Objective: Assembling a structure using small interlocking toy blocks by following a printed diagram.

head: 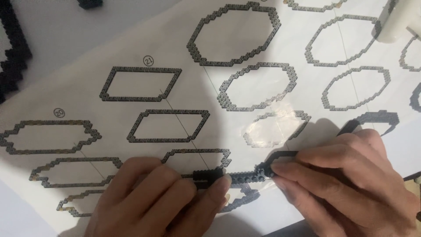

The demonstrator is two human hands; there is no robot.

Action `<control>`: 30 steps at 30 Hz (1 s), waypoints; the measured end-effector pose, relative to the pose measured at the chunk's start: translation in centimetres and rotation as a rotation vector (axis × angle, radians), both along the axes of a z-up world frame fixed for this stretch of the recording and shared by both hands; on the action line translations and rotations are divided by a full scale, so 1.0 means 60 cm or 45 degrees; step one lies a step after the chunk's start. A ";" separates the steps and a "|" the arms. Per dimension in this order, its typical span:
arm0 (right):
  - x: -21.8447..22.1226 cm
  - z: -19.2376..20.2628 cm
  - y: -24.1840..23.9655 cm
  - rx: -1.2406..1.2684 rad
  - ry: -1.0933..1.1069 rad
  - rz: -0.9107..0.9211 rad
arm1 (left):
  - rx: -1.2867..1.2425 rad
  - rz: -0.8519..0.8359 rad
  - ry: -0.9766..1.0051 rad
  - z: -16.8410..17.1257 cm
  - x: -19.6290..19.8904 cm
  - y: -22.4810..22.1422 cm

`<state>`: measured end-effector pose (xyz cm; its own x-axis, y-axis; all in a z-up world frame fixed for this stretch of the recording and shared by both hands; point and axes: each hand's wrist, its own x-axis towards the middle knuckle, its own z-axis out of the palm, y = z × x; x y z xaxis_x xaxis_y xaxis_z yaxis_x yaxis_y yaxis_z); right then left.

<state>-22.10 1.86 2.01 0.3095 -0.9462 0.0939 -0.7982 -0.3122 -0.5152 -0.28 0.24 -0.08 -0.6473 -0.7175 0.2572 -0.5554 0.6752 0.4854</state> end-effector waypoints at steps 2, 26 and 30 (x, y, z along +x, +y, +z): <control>0.002 -0.001 0.001 -0.019 0.016 -0.029 | -0.008 -0.038 -0.049 -0.002 0.003 0.000; 0.026 0.011 0.027 -0.068 0.400 -0.224 | 0.034 -0.036 -0.050 0.000 0.001 0.001; 0.015 0.008 0.032 -0.218 0.511 0.034 | 0.009 -0.048 -0.023 0.000 0.001 0.000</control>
